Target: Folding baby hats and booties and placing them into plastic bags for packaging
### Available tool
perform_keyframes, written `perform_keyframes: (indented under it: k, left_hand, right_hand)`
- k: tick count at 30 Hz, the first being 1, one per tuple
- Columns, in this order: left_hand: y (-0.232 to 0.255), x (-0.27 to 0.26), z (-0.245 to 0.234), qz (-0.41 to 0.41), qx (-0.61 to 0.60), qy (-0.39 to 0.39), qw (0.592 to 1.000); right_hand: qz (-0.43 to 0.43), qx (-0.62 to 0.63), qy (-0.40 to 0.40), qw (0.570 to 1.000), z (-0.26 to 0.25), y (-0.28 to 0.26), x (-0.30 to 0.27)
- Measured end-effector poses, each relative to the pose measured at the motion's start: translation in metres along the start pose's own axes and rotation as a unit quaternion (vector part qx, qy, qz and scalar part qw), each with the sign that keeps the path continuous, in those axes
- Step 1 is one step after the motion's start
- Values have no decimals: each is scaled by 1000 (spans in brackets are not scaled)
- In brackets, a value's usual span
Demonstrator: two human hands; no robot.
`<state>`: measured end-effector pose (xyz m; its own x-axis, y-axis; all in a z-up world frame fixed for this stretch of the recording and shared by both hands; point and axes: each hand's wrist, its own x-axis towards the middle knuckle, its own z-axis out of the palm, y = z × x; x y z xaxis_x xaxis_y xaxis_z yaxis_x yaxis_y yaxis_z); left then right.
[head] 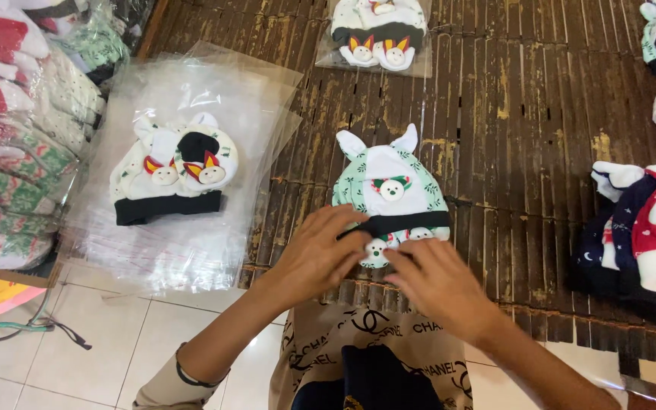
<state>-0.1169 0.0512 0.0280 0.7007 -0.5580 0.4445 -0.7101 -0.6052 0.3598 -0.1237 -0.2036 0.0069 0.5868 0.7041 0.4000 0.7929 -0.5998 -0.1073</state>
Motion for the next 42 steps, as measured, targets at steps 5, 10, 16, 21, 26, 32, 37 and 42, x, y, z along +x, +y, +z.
perform_keyframes:
  k: [5,10,16,21,26,32,37,42]
  left_hand:
    - [2,6,6,-65,-30,53,996]
    - [4,8,16,-103,-2,61,993]
    - [2,7,15,-127,-16,72,989]
    - [-25,11,-28,-124,49,97,986]
    - [-131,0,-27,-254,277,43,926]
    - [-182,6,-20,-289,358,-17,888]
    - [-158,9,-54,-327,275,58,902]
    - [-139,5,-78,-308,196,83,927]
  right_hand:
    - [-45,-71,93,992,35,-7,3]
    - [-52,34,63,996,2,-24,12]
    - [-127,-19,38,991,5,-28,5]
    - [29,140,-37,989,4,-19,0]
    - [45,151,-51,986,-2,-16,5]
    - [22,149,-23,988,-11,-3,41]
    - [49,215,10,975,-18,8,93]
    - [227,363,-155,890,-8,9,185]
